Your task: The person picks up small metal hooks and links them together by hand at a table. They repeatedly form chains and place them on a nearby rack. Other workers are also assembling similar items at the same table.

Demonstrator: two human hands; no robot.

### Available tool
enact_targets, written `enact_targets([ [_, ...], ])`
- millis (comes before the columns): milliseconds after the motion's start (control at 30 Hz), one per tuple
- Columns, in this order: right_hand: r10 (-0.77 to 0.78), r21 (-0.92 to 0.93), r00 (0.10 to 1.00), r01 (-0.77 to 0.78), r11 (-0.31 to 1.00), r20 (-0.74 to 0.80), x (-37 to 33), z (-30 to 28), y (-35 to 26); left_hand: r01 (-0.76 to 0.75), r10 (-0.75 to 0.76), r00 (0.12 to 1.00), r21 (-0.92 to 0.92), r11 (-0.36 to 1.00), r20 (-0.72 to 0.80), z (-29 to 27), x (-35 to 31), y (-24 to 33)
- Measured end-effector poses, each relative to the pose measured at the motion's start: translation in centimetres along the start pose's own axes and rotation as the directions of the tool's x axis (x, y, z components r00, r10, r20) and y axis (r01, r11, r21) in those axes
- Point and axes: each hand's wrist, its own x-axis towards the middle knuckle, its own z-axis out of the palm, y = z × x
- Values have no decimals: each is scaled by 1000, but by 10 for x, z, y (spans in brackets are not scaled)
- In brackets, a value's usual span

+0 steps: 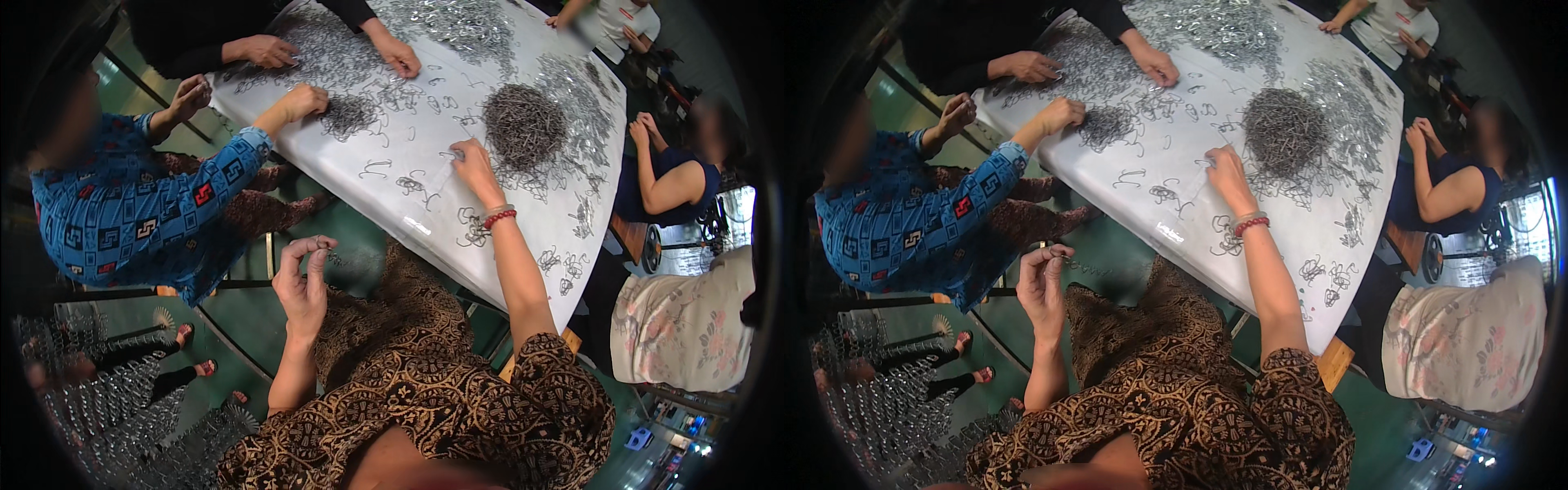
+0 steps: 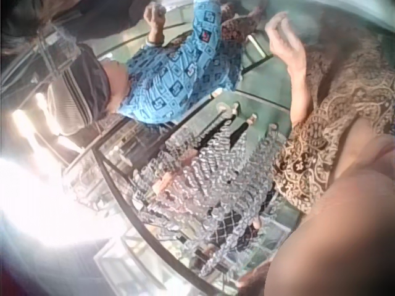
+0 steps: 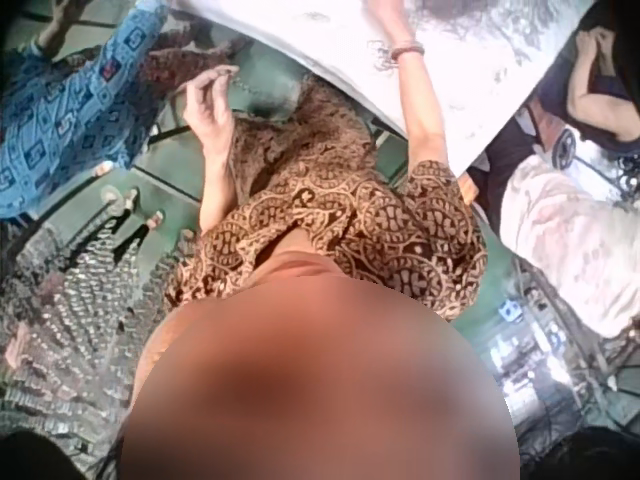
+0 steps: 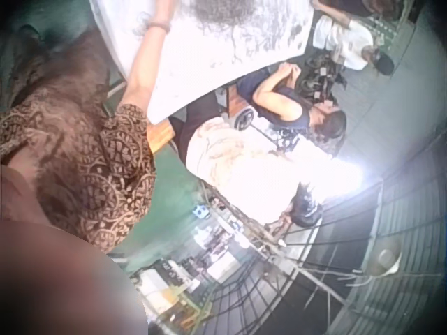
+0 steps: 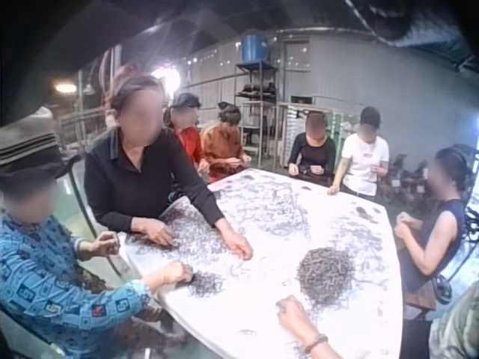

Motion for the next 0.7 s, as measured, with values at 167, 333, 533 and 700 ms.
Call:
enact_targets([
  [167, -166, 67, 985, 163, 984, 38, -5, 0, 0, -37, 38, 999, -32, 999, 13, -2, 3, -4],
  [333, -94, 86, 993, 87, 993, 78, 0, -13, -31, -75, 77, 996, -38, 996, 35, 2, 2, -5],
  [533, -49, 796, 978, -135, 590, 202, -45, -37, -133, -82, 77, 990, 43, 996, 115, 2, 12, -15],
  [700, -140, 936, 982, -74, 344, 129, -93, -31, -204, -133, 114, 982, 120, 984, 153, 1, 16, -15],
])
